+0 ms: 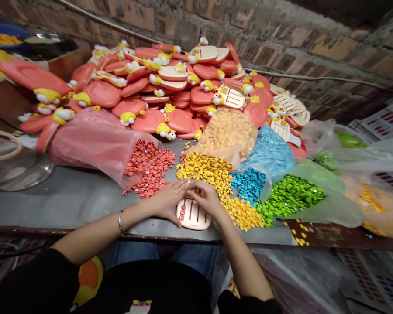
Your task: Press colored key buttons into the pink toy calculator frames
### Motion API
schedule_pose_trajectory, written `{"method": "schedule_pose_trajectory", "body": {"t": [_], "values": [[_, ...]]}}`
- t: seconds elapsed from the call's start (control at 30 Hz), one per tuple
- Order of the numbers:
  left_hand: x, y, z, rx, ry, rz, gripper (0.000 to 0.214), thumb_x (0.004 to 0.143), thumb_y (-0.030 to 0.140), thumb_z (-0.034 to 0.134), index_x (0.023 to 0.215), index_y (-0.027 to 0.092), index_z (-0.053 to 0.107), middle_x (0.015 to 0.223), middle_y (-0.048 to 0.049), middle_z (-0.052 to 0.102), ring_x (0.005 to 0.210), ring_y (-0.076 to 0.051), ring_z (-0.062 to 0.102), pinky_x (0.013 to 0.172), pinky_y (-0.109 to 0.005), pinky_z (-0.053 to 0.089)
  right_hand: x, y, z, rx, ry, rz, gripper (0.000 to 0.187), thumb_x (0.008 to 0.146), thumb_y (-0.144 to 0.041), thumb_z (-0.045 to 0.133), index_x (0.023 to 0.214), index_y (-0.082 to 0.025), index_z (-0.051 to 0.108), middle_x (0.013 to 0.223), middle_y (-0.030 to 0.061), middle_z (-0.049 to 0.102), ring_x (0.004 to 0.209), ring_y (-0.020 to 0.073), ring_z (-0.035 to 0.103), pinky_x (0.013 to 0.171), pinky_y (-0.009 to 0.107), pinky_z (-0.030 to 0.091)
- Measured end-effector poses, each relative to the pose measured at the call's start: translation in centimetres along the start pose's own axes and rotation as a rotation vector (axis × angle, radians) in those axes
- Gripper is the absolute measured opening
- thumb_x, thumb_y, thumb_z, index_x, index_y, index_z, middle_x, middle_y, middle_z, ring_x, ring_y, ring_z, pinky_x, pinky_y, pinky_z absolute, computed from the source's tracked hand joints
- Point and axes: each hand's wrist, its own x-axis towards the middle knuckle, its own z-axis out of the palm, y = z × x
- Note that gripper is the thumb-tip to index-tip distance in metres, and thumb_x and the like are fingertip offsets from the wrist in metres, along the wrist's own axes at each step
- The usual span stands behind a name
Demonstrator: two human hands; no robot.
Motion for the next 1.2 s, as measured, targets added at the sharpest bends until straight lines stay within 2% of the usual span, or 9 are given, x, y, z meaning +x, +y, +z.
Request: {"method": "schedule_pose_trajectory", "body": {"t": [0.1,0.23,0.4,0.53,0.63,0.77,0.87,1.0,1.2], "values": [[-0.1,0.1,0.2,0.023,0.000,0.005,0.110,0.063,0.071,0.068,0.143,0.006,0.031,0.149,-0.0250,0.035,0.140,-0.042,0.025,0.115,-0.052,0.016,4.9,-0.8,1.5,-0.168,-0.014,-0.076,0.008,0.088,-0.022,0.059,0.093,-0.021,0.066,0.092,0.0047,0.070,0.086,0.0198,0.064,0.079,0.032,0.049],[-0.3,0.1,0.3,-0.016,-0.045,-0.011,0.101,0.065,0.069,0.067,0.141,0.009,0.036,0.147,-0.0226,0.039,0.134,-0.042,0.035,0.113,-0.050,0.022,10.5,-1.5,5.8,-0.496,-0.265,-0.087,0.018,0.081,-0.012,0.064,0.098,-0.018,0.064,0.100,0.0087,0.066,0.086,0.0206,0.061,0.074,0.029,0.047],[-0.2,0.1,0.4,-0.031,-0.045,-0.005,0.100,0.065,0.068,0.066,0.141,0.010,0.037,0.148,-0.0222,0.037,0.136,-0.041,0.033,0.114,-0.049,0.022,12.5,-1.8,7.7,-0.554,-0.297,-0.108,0.022,0.082,-0.002,0.052,0.095,-0.017,0.061,0.091,0.0065,0.065,0.078,0.0183,0.058,0.069,0.026,0.044],[-0.1,0.1,0.3,0.010,0.000,0.012,0.104,0.063,0.072,0.066,0.140,0.009,0.037,0.145,-0.0237,0.039,0.133,-0.043,0.034,0.112,-0.053,0.020,10.4,-2.0,4.4,-0.300,-0.183,-0.155,0.014,0.082,-0.004,0.056,0.082,-0.017,0.062,0.085,0.0042,0.064,0.081,0.0169,0.059,0.074,0.027,0.046],[-0.1,0.1,0.2,0.032,0.001,0.022,0.113,0.062,0.076,0.064,0.144,0.006,0.031,0.150,-0.0246,0.032,0.138,-0.042,0.027,0.114,-0.051,0.016,6.9,-1.5,0.6,-0.091,-0.044,-0.133,0.009,0.086,-0.013,0.058,0.086,-0.018,0.065,0.092,0.0054,0.065,0.087,0.0173,0.061,0.075,0.027,0.049],[-0.2,0.1,0.0,0.017,-0.028,0.014,0.117,0.064,0.077,0.062,0.151,0.010,0.019,0.158,-0.0197,0.017,0.145,-0.038,0.012,0.115,-0.048,0.014,1.0,0.0,-3.3,-0.106,0.136,-0.023,0.009,0.089,-0.021,0.058,0.087,-0.021,0.067,0.089,0.0057,0.065,0.086,0.0189,0.062,0.073,0.030,0.050],[-0.2,0.2,-0.1,0.006,-0.055,-0.006,0.121,0.062,0.077,0.064,0.152,0.011,0.017,0.158,-0.0181,0.016,0.145,-0.037,0.012,0.115,-0.047,0.014,-2.2,1.7,-3.6,-0.270,0.191,0.052,0.008,0.088,-0.019,0.060,0.085,-0.021,0.067,0.083,0.0052,0.066,0.082,0.0201,0.061,0.074,0.033,0.047],[0.0,0.2,-0.1,-0.003,-0.068,-0.023,0.121,0.061,0.077,0.065,0.151,0.011,0.018,0.158,-0.0173,0.019,0.145,-0.037,0.012,0.115,-0.046,0.014,-3.4,3.5,-1.8,-0.380,0.166,0.071,0.012,0.086,-0.012,0.058,0.079,-0.019,0.064,0.079,0.0056,0.063,0.078,0.0206,0.058,0.071,0.032,0.045],[0.2,0.1,-0.5,-0.046,-0.056,-0.046,0.124,0.060,0.075,0.067,0.152,0.011,0.013,0.156,-0.0179,0.024,0.145,-0.034,0.018,0.115,-0.044,0.018,-5.1,3.7,-1.1,-0.266,0.115,0.082,0.011,0.086,-0.012,0.059,0.079,-0.019,0.064,0.077,0.0040,0.064,0.074,0.0191,0.058,0.070,0.031,0.045]]}}
